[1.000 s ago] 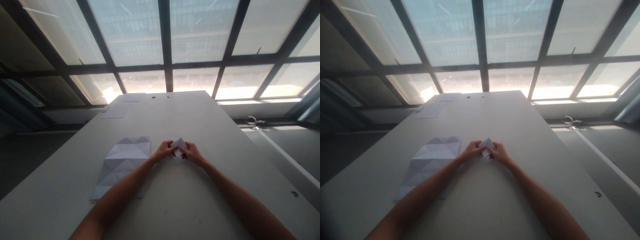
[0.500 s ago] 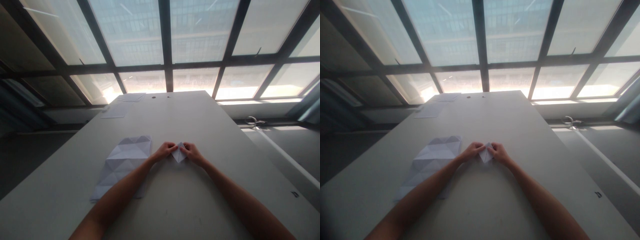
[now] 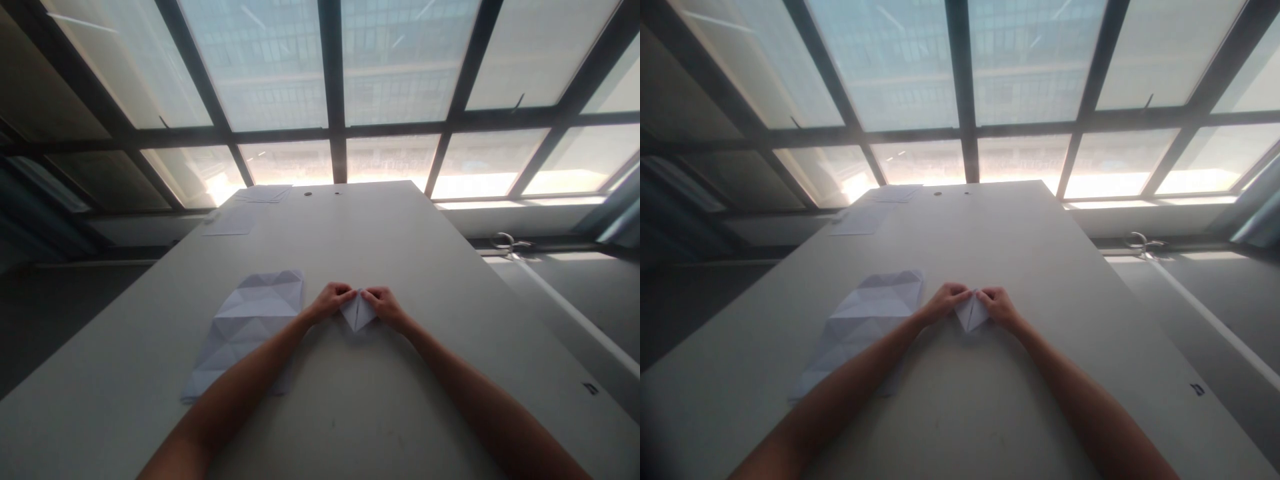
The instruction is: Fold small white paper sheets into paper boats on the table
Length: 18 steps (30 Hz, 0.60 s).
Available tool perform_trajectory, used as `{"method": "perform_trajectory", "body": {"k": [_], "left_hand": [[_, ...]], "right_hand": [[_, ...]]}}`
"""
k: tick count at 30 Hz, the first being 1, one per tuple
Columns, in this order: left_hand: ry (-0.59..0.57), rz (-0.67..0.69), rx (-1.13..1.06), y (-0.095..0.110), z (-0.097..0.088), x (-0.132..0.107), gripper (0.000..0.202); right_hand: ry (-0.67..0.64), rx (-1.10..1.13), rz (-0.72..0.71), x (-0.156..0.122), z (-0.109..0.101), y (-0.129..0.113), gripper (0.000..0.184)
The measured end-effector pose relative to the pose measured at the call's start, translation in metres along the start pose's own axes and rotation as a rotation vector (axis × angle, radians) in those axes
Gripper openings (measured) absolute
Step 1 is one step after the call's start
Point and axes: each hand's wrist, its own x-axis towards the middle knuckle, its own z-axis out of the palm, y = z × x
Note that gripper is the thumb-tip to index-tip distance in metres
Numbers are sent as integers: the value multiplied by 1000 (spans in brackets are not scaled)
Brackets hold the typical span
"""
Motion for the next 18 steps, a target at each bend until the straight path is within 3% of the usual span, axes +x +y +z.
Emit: {"method": "perform_trajectory", "body": {"k": [11,18], "left_hand": [[151,-53,-123,3,5,-2,50],[458,-47,-254,-2,5,3,48]], "right_hand": [[104,4,-33,-1,-1,-2,41],[325,88,-57,-1,-3,1,43]]}}
